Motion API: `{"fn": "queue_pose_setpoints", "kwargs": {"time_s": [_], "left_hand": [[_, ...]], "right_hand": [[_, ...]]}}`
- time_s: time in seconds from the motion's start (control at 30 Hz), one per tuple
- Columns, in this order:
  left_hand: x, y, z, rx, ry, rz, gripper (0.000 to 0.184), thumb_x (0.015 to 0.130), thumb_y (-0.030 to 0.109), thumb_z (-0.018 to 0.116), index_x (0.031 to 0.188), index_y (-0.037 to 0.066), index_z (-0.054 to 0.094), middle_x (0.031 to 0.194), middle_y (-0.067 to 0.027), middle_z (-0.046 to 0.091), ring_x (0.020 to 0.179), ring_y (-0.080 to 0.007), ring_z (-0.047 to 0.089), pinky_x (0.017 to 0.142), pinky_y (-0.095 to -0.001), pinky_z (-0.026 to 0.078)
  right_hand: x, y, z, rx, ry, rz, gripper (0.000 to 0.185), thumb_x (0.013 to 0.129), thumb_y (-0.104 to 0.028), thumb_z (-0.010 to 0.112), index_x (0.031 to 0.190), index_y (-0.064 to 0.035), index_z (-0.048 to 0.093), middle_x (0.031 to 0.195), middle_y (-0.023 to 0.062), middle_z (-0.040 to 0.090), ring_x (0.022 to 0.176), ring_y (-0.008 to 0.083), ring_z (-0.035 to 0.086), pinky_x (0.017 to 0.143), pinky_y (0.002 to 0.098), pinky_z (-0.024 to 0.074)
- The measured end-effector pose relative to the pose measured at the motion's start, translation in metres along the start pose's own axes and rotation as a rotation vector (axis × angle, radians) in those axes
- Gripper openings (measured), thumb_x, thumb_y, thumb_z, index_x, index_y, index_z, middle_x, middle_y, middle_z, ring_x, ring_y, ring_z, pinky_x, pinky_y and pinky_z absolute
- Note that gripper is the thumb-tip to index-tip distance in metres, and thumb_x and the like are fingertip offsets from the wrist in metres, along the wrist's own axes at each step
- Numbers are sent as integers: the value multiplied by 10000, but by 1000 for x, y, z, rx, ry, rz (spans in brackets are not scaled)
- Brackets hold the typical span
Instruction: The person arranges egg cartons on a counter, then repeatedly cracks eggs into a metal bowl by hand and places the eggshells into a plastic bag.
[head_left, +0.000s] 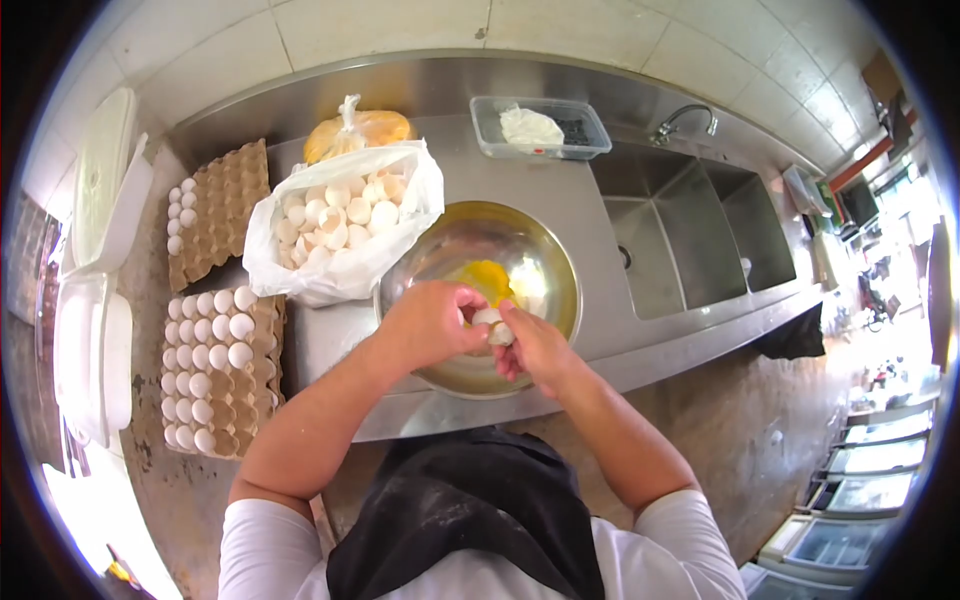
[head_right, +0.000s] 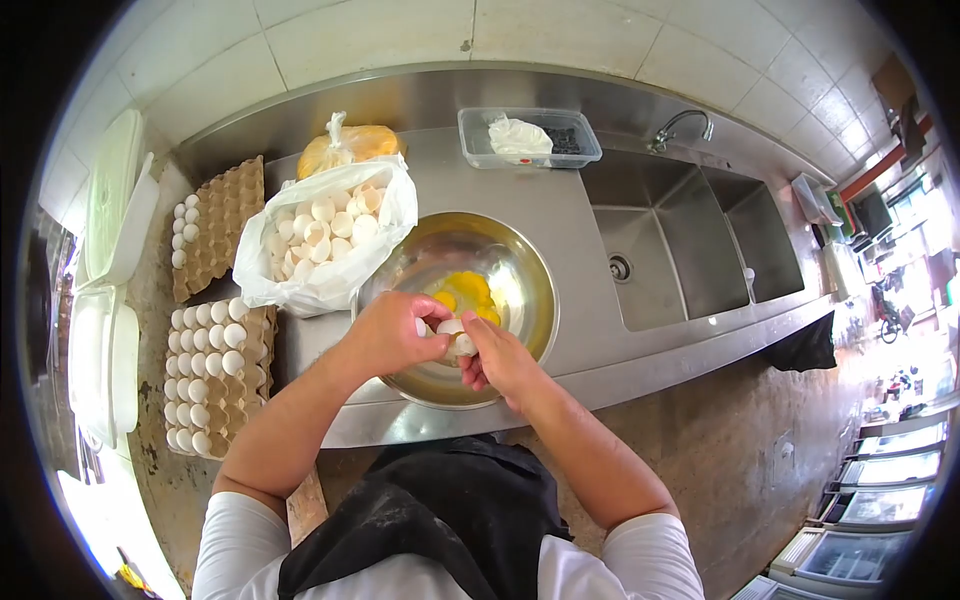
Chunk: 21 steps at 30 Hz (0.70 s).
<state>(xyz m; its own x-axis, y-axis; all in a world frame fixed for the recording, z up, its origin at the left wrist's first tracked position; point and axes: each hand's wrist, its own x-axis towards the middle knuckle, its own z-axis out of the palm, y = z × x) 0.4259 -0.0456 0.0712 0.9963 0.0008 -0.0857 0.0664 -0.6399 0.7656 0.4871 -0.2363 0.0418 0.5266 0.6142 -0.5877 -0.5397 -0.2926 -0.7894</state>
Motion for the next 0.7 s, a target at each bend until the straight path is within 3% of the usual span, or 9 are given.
{"fn": "queue_pose_setpoints", "kwargs": {"time_s": [0.27,0.37,0.43,0.53,0.63,0.7], "left_hand": [[4,-8,-13,-210,-75,-67,374,752,230,709,1050,4,719,936,-156,736,833,-228,700,806,-316,534],[6,0,-25,-83,-138,24,359,754,243,710,1047,36,727,926,-134,733,833,-260,694,799,-341,535],[7,8,-32,218,-96,97,350,747,268,713,1035,69,735,908,-121,725,838,-302,678,781,-378,533],[10,15,-38,261,-32,137,360,741,292,716,1039,90,736,896,-124,716,840,-331,662,767,-401,529],[8,11,-37,226,86,164,359,755,282,714,1050,78,731,920,-129,717,853,-318,672,789,-392,533],[1,5,-31,140,154,128,345,760,287,703,1032,77,728,912,-136,714,850,-329,673,765,-407,534]], "right_hand": [[3,-9,-6,-144,17,2,566,1002,-569,426,1101,-41,603,803,44,574,633,127,563,568,280,467],[2,-21,-8,-356,9,-84,580,997,-573,444,1084,-25,613,823,64,599,657,132,583,587,289,483],[1,-28,-10,-484,16,-153,586,995,-573,450,1085,-19,617,829,76,611,676,136,595,602,295,495],[-1,-39,-13,-584,62,-157,572,998,-553,470,1138,-20,626,855,99,639,735,146,619,626,308,514],[-11,-50,-11,-790,151,-290,552,1003,-533,476,1189,-37,630,892,115,672,778,169,649,624,311,520],[-17,-46,-9,-1053,338,-526,557,1010,-519,465,1211,-22,620,990,115,699,829,194,679,658,310,527]]}}
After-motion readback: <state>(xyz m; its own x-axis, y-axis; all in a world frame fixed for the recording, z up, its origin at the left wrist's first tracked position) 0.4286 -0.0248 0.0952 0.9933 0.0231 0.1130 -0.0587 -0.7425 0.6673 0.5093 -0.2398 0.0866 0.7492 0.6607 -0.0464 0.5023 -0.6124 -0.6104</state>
